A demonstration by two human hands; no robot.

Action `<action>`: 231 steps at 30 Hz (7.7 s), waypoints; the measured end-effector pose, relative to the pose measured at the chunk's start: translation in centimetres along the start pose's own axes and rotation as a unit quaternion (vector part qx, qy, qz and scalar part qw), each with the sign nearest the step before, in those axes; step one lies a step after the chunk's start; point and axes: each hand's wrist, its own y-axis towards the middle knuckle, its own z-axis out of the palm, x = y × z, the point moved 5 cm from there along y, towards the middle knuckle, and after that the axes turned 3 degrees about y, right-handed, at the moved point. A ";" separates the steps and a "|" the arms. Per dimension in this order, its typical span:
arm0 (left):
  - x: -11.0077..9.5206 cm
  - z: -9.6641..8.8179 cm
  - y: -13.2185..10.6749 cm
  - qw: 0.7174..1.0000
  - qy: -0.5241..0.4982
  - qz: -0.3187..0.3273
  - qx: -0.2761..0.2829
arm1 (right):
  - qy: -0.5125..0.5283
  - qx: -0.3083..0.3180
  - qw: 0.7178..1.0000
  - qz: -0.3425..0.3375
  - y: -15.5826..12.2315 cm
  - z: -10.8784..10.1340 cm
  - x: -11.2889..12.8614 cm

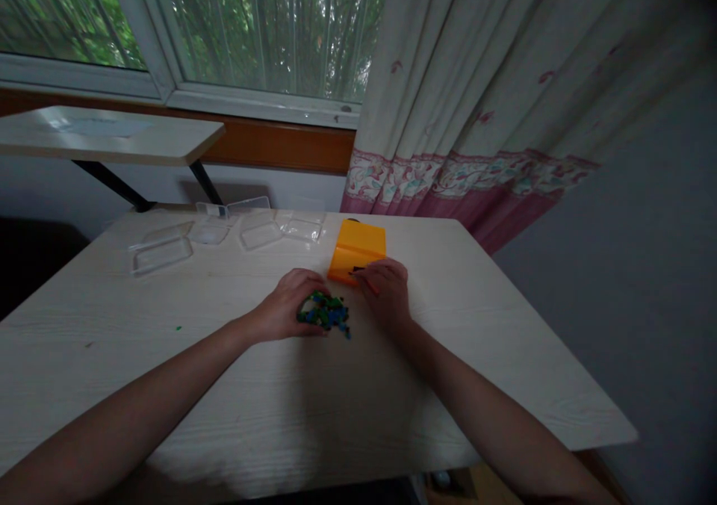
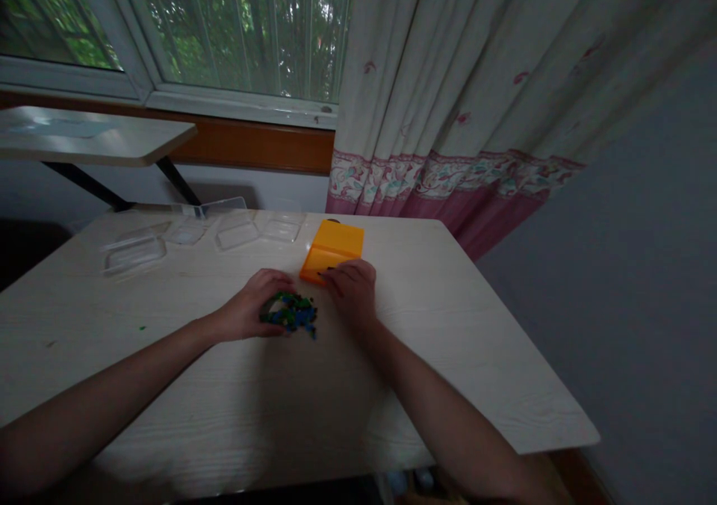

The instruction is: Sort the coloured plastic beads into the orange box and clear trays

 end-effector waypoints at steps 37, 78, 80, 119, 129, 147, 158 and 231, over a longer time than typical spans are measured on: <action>0.0 0.5 0.3 0.997 0.074 -0.030 -0.017 | -0.017 0.063 0.986 0.152 0.2 1.1 -2.8; 1.9 -0.3 0.7 0.988 -0.052 -0.085 -0.117 | 0.021 0.095 0.993 -0.074 0.0 0.9 3.9; 1.7 -0.4 0.8 0.987 -0.061 -0.084 -0.123 | 0.022 0.105 0.991 -0.084 0.0 1.0 4.6; 1.2 0.3 1.1 0.991 -0.097 -0.044 -0.076 | 0.059 0.078 0.990 -0.099 -0.3 1.4 5.2; 0.8 -0.1 1.0 0.987 -0.115 -0.049 -0.097 | 0.076 0.072 0.989 -0.101 -0.4 1.5 4.9; 1.5 -0.2 0.8 0.981 -0.129 -0.076 -0.124 | -0.016 0.008 0.993 0.119 0.4 0.7 -2.7; 2.0 0.1 0.6 0.982 -0.114 -0.078 -0.132 | -0.017 0.040 0.994 0.105 0.3 1.3 -2.8; 0.7 1.0 0.6 0.997 0.054 -0.047 -0.028 | 0.028 0.033 0.991 0.126 -0.4 2.1 -2.3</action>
